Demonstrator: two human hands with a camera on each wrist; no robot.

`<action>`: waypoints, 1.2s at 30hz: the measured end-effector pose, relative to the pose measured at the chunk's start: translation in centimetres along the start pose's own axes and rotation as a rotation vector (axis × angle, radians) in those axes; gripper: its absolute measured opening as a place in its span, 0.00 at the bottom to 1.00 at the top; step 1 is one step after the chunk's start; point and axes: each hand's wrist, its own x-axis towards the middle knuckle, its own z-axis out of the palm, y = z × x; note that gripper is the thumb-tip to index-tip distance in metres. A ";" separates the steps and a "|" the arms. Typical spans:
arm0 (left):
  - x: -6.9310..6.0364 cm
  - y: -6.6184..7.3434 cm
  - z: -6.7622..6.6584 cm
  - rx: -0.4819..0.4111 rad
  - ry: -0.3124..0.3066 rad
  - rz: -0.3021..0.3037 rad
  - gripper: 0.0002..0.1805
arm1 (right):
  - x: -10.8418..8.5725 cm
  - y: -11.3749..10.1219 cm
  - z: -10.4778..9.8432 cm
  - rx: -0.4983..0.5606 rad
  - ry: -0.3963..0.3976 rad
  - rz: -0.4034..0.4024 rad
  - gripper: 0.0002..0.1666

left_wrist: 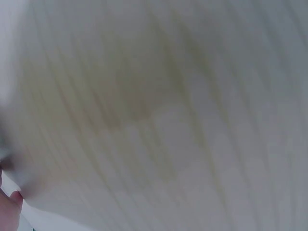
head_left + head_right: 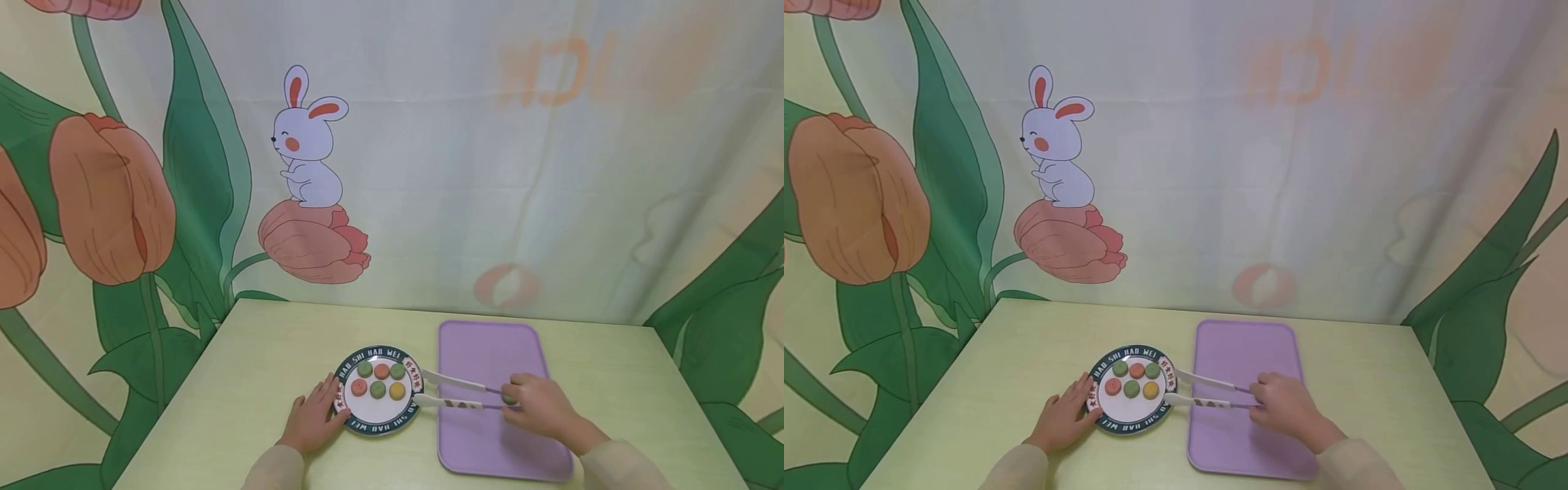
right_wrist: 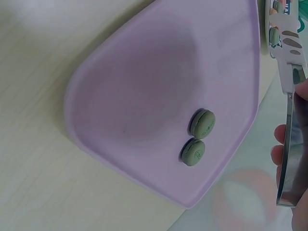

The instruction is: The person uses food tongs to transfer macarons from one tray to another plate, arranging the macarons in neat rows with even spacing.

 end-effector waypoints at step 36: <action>0.1 0.1 0.0 0.004 -0.004 -0.003 0.40 | -3.1 1.6 -2.0 -0.009 -0.034 0.121 0.14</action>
